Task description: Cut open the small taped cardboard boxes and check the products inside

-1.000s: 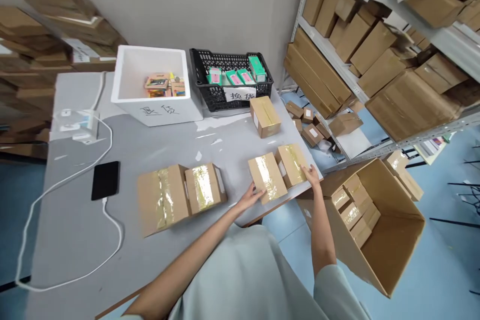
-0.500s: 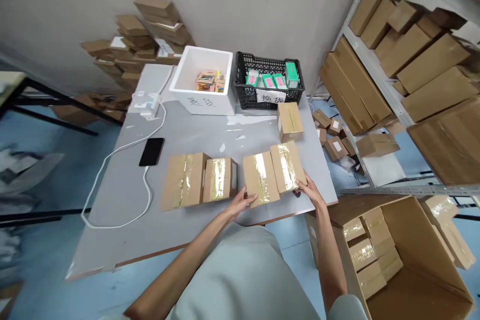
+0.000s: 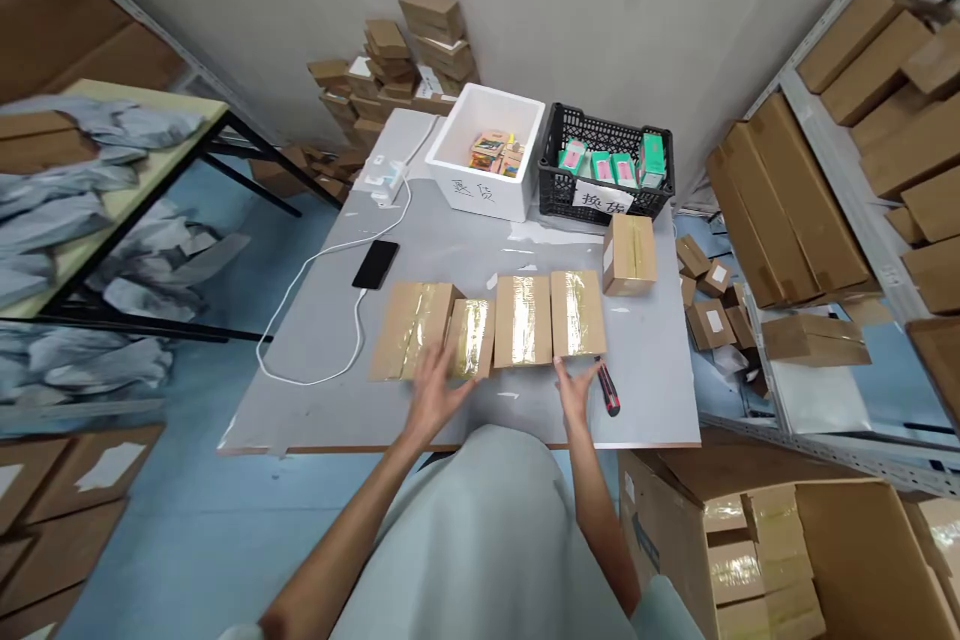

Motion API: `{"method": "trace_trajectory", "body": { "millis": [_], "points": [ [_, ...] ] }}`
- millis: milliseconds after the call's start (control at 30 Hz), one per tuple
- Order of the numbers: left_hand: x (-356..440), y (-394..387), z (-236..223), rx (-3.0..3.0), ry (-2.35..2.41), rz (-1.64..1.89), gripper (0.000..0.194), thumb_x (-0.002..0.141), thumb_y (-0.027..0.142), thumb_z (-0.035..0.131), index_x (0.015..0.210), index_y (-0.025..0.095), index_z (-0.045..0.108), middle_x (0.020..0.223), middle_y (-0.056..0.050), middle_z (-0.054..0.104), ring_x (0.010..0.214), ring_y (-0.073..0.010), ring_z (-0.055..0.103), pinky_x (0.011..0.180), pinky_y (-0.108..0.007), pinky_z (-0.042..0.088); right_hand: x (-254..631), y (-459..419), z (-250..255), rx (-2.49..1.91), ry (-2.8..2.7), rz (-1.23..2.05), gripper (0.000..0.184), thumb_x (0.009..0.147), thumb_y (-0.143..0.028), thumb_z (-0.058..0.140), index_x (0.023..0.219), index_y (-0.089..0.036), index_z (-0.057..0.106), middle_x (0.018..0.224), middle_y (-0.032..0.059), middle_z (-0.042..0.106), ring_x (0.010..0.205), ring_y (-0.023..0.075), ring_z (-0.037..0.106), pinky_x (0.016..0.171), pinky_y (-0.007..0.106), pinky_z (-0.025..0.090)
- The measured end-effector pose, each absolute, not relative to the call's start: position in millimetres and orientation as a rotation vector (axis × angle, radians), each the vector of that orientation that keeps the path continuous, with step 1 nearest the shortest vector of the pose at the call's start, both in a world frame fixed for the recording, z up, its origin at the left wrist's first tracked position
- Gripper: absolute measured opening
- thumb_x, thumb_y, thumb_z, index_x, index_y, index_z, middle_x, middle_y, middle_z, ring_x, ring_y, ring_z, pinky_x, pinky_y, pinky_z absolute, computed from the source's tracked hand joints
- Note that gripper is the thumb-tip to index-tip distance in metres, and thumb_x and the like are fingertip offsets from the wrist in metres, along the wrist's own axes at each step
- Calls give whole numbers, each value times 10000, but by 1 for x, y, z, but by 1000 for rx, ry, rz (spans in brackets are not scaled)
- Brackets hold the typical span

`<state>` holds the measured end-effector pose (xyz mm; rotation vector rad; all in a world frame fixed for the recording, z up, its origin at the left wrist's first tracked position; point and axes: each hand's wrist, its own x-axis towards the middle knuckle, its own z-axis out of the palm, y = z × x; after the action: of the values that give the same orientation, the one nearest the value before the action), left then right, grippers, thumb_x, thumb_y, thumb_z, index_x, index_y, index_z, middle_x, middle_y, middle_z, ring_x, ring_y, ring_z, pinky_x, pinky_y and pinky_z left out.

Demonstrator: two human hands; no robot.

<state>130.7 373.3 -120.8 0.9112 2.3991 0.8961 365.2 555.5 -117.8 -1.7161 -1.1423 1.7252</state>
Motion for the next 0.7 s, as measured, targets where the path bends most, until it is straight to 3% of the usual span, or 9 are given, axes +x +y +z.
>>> {"method": "trace_trajectory", "body": {
  "millis": [67,133,233,333,500,700],
  "points": [
    [117,341,-119,824,2586,661,1165,907,541,940,1867,212,368,1967,-271,104,1812,-577,78,1399,-785,246,356,538,-123,-1728,-905,1823,1528,989,-632,852,1786,-330,-416,1940,211,296,1520,354,708,1145,528,682],
    [106,323,-118,792,2607,500,1279,860,521,1002,1892,233,304,1966,-294,-32,1798,-622,-1,1367,-812,277,343,534,-126,-1725,-767,1875,1507,1010,-600,847,1782,-342,-421,1923,217,339,1485,350,733,1122,518,694],
    [97,327,-120,886,2541,407,1170,910,482,984,1880,313,350,1975,-253,-77,1808,-597,-31,1349,-821,304,321,544,-129,-1688,-715,1869,1446,1040,-522,846,1811,-369,-367,1918,185,371,1469,315,744,1097,468,711],
    [95,352,-126,910,2514,337,1017,947,482,960,1828,388,461,1984,-209,-94,1794,-630,-69,1257,-954,277,301,563,-131,-1658,-696,1834,1401,1072,-491,822,1812,-385,-362,1878,147,464,1434,295,767,1053,455,741],
    [68,398,-134,949,2516,327,868,1026,372,880,1806,403,501,1978,-181,-148,1781,-645,-113,1211,-989,286,265,597,-132,-1665,-681,1797,1395,1087,-486,816,1818,-336,-363,1778,160,601,1387,293,802,1033,461,754],
    [-7,478,-125,1001,2516,240,805,1053,477,836,1791,409,522,1982,-167,-111,1790,-631,-74,1203,-1004,268,201,645,-125,-1635,-654,1717,1271,1108,-511,788,1875,-363,-215,1863,167,482,1525,287,713,1061,494,714]
  ]
}}
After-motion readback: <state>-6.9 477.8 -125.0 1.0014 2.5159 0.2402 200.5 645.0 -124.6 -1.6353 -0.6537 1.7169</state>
